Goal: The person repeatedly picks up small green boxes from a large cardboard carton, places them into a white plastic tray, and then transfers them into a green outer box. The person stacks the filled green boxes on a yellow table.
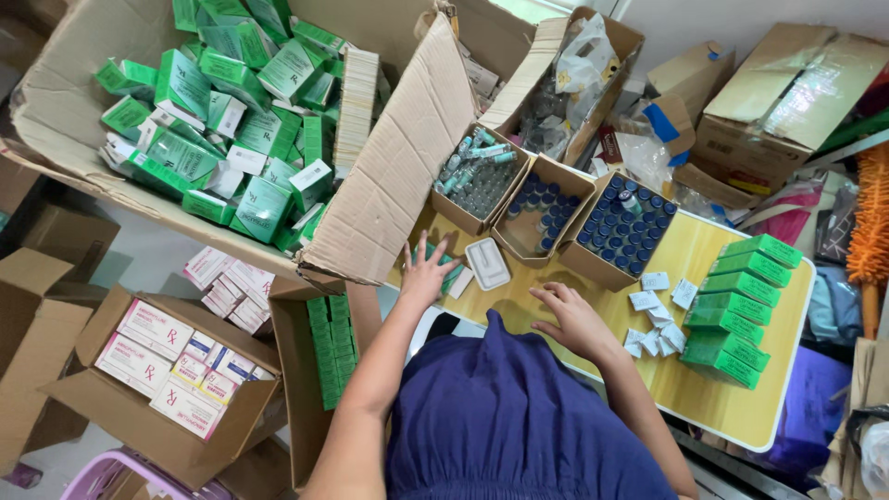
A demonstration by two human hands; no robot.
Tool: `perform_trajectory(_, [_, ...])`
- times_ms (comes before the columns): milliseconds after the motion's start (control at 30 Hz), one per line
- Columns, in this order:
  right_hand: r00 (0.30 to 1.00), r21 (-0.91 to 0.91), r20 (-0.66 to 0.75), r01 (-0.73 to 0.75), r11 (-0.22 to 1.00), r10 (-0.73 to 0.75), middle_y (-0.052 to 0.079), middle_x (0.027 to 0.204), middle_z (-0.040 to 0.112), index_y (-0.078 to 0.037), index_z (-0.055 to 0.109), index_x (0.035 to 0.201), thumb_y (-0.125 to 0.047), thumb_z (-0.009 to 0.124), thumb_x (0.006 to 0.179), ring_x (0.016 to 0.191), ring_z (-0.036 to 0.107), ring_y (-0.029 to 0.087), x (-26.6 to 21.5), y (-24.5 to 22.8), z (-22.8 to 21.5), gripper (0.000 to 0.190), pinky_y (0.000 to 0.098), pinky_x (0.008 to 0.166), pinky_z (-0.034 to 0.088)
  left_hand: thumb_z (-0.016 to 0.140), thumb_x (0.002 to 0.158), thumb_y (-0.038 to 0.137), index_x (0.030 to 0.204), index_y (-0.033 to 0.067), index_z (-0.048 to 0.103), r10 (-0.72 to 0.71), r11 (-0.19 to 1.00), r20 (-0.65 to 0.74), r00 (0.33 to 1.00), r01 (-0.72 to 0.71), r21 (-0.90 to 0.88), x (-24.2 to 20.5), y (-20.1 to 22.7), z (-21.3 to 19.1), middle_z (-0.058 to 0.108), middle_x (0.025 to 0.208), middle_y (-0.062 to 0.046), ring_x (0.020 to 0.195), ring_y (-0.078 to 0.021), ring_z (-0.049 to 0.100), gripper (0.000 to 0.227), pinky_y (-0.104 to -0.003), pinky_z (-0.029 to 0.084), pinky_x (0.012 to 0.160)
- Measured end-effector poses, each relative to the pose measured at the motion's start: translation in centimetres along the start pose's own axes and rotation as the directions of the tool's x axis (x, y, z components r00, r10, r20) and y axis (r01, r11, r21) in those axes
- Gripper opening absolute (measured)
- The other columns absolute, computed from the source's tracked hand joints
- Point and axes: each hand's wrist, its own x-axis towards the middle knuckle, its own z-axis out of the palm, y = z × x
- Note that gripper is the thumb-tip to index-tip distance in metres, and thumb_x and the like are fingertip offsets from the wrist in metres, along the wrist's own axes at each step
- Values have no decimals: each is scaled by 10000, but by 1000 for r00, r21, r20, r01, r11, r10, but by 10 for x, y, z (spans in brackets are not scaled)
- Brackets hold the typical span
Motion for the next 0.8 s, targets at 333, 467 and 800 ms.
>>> perform_trajectory(333, [990,-114,-63,119,986,-127,86,1183,653,-90,686,1204,-145,691,862,1126,614,299,47,15,55,346,412,941,518,829,729,224,1642,313,227,-30,999,20,999,30,-22,-5,21,-22,60,1706,-185,1555,-460,57,1097,-707,97,1189])
perform_trajectory(467, [971,-301,-38,214,929,-235,70,1052,647,-72,690,1038,-162,718,840,1034,630,280,82,18,82,219,411,841,528,828,741,256,1594,171,304,-70,972,-62,996,54,-228,-24,38,-44,131,1686,-197,1535,-432,126,1004,-650,130,1211])
perform_trajectory(800, [951,338,-274,237,911,-145,88,926,664,-32,678,905,-36,746,859,887,682,271,42,-11,53,81,389,744,547,570,1123,615,1389,52,580,-71,542,25,997,60,-838,-39,65,11,696,1283,-208,1192,-375,675,623,-476,556,983])
